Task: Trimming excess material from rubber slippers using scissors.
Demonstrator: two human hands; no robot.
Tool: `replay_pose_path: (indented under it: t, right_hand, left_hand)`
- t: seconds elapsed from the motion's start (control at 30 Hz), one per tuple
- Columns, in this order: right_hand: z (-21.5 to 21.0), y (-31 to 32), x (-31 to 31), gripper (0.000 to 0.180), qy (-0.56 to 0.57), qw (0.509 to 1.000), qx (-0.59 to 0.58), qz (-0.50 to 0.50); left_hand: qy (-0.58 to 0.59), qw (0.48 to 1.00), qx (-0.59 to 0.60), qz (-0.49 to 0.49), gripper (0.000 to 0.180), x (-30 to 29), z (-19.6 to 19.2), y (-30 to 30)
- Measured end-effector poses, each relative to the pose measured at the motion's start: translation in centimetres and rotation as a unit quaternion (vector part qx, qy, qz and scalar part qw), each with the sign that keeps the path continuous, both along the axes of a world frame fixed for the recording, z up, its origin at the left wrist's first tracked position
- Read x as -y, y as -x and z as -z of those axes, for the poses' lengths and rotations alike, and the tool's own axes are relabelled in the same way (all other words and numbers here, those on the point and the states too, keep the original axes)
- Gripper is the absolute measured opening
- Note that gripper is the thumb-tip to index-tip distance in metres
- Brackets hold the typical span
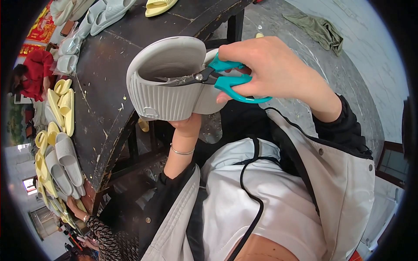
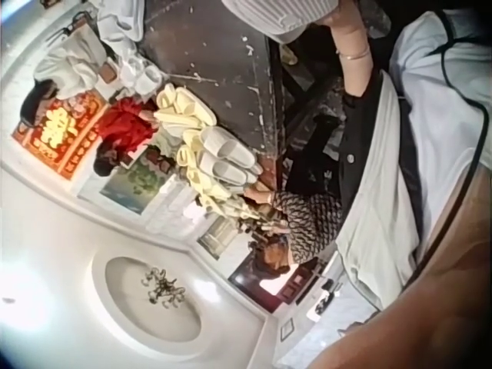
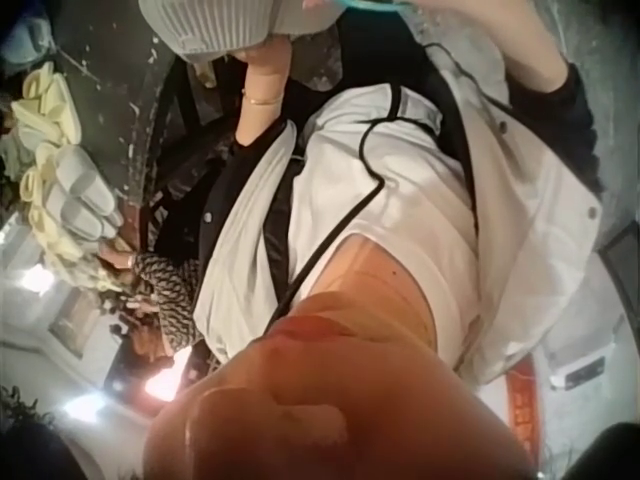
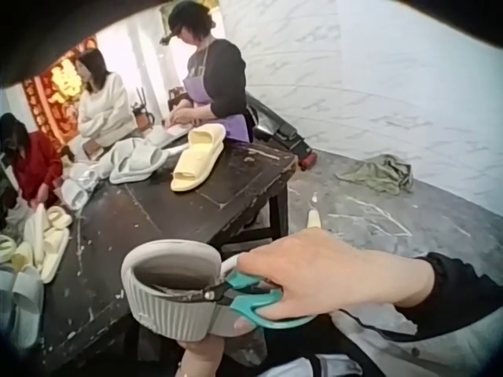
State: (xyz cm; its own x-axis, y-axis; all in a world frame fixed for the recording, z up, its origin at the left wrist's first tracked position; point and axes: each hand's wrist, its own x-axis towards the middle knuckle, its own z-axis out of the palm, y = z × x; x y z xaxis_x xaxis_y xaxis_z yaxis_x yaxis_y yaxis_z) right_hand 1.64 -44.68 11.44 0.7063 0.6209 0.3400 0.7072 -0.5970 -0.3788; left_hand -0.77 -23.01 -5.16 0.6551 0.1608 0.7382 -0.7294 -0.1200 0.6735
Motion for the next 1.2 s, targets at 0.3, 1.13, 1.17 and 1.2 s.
replay_pose_path:
  t: [0.3,1.13,1.17,1.2]
  right_hand:
    - [-0.5,-0.2,-0.1,0.043,0.038,0.999,0.021,0.014]
    - [1.0,-1.2,0.3,0.053,-0.046,0.998,-0.025,0.028]
    - [0.8,-1.1,0.4,0.055,-0.040,0.999,0.009,0.026]
    - [0.8,-1.0,0.3,0.055,-0.038,0.999,0.008,0.026]
  left_hand:
    - [0.174,0.979,-0.036,0.099,0.050,0.6,-0.8,0.0]
    - [0.069,0.995,-0.070,0.017,0.050,0.4,-1.0,-0.2]
    - [0.067,0.995,-0.070,0.016,0.050,0.2,-1.2,-0.3]
    - [0.093,0.993,-0.068,0.041,0.050,0.1,-1.1,-0.5]
